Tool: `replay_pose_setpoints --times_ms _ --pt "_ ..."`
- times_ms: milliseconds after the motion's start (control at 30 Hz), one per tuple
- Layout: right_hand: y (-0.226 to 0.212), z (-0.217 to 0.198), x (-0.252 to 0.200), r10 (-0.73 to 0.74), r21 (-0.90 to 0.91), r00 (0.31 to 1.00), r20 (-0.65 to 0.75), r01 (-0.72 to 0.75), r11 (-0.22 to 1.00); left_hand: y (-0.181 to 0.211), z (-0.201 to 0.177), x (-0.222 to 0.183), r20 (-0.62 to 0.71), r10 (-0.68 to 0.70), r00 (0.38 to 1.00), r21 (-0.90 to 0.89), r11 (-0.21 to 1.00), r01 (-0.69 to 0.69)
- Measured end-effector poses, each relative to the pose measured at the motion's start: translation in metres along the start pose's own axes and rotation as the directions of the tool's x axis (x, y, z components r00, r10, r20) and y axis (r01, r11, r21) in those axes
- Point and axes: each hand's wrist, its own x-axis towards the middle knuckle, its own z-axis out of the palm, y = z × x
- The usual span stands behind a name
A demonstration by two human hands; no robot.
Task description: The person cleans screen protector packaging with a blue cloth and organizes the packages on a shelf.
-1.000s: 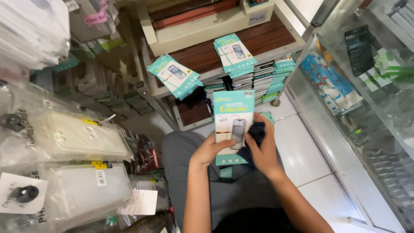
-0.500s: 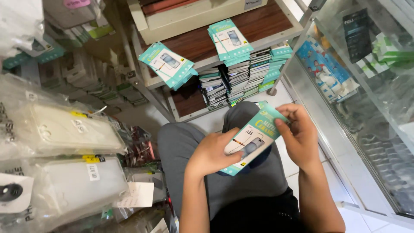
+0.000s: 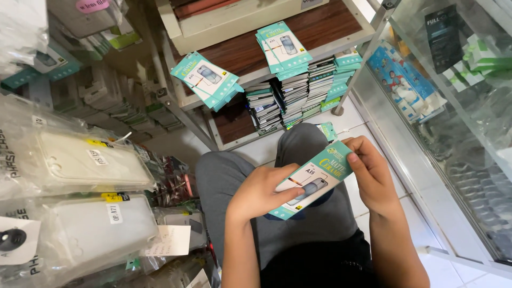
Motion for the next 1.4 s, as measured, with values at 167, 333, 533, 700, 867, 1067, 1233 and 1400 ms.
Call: replay_pose_setpoints --times_ms 167,333,533,700,867,1067,1233,1400 --pt "0.006 -0.007 -0.002 0.036 0.145 0.992 0.123 -0.054 0.988 -0.012 -0.002 -0.003 0.039 -0.032 0.999 -0.021 0.999 0.033" --pt "0.006 -0.005 -0.004 0.101 0.310 0.985 0.139 -0.140 0.940 -0.016 -0.004 -0.001 0.085 -0.057 0.995 -0.097 0.993 0.065" --pt "-0.014 0.007 0.006 0.143 0.401 0.980 0.138 -0.188 0.897 -0.026 -0.007 0.000 0.096 -0.031 0.995 -0.086 0.996 0.040" --pt "-0.007 0.002 0.002 0.152 0.449 0.966 0.207 -0.232 0.863 -0.028 -0.010 -0.001 0.182 -0.066 0.981 -0.159 0.983 0.095" --pt "-0.002 0.001 -0.001 0.166 0.556 0.953 0.252 -0.283 0.781 -0.035 -0.008 -0.005 0.193 0.006 0.981 -0.248 0.968 0.042" --pt "0.009 -0.003 -0.006 0.137 0.603 0.957 0.254 -0.268 0.751 -0.023 -0.012 -0.008 0.175 -0.002 0.985 -0.216 0.976 0.041" --pt "-0.021 0.008 -0.004 0.002 0.195 0.999 0.036 -0.009 0.981 0.001 -0.009 -0.013 0.046 -0.025 0.999 0.021 0.999 0.024" --pt "-0.039 0.018 -0.008 -0.018 -0.118 1.000 0.019 0.020 0.993 0.012 -0.004 -0.016 0.079 -0.024 0.997 0.153 0.988 0.012"
